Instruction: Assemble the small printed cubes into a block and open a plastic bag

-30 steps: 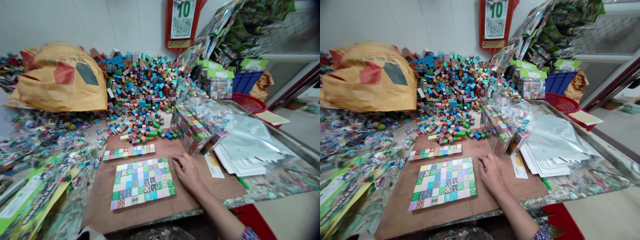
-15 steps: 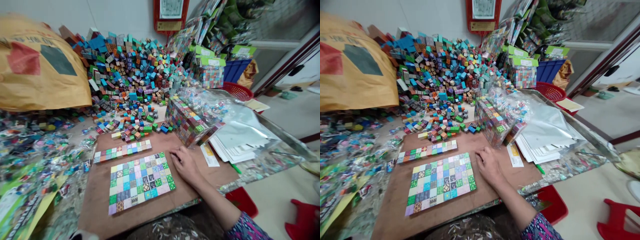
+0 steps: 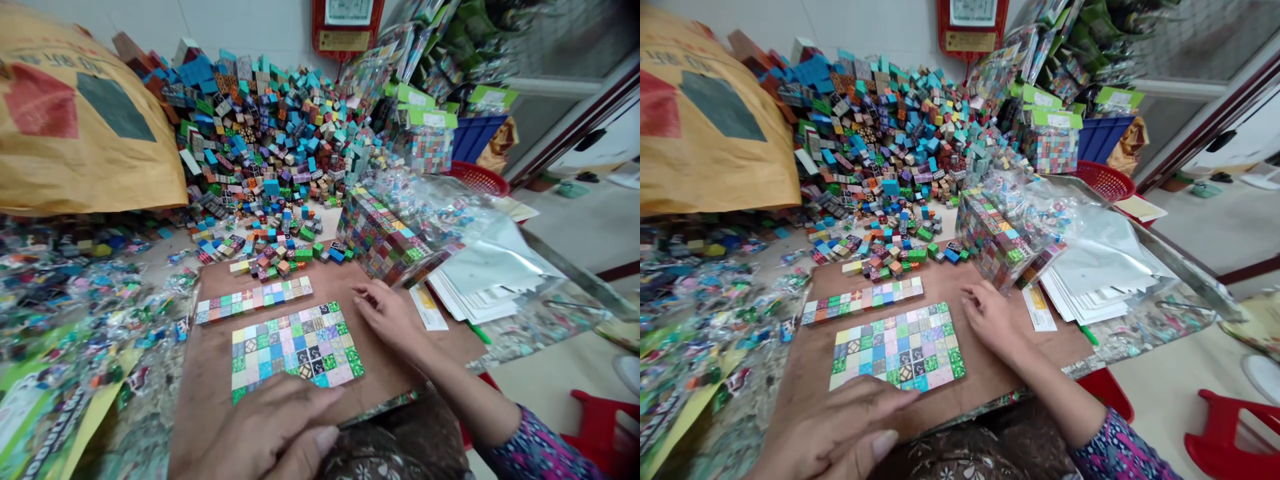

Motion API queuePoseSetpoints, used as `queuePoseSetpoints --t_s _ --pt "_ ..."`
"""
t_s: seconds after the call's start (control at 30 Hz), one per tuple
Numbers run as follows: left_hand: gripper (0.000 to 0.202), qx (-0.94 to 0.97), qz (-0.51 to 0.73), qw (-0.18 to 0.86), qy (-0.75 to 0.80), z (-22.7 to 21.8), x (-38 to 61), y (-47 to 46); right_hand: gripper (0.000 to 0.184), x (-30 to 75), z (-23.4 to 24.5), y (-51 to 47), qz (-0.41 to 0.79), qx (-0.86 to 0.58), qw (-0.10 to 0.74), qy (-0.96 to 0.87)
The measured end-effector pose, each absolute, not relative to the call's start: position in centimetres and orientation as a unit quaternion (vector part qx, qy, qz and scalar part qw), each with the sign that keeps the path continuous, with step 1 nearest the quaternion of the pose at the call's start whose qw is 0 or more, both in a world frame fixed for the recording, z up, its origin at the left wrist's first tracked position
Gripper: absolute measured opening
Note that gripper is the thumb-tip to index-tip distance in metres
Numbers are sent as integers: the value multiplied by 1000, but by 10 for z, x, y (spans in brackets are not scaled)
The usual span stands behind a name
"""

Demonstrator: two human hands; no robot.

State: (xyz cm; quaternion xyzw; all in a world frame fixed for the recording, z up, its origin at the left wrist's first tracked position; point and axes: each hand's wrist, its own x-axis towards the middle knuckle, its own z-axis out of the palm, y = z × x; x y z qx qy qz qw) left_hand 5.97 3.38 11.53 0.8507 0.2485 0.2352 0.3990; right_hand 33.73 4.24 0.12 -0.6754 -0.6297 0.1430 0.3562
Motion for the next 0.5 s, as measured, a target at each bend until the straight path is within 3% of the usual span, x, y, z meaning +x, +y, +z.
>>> queuePoseSetpoints --t_s 0.23,0.37,0.5 --pt "27 864 246 307 315 95 40 42 55 317 24 102 9 -699 185 -691" --pt "29 866 225 315 316 89 36 45 54 308 32 136 17 -744 83 -663" --pt "37 860 234 329 313 80 26 47 51 310 33 153 35 -755 49 -652"
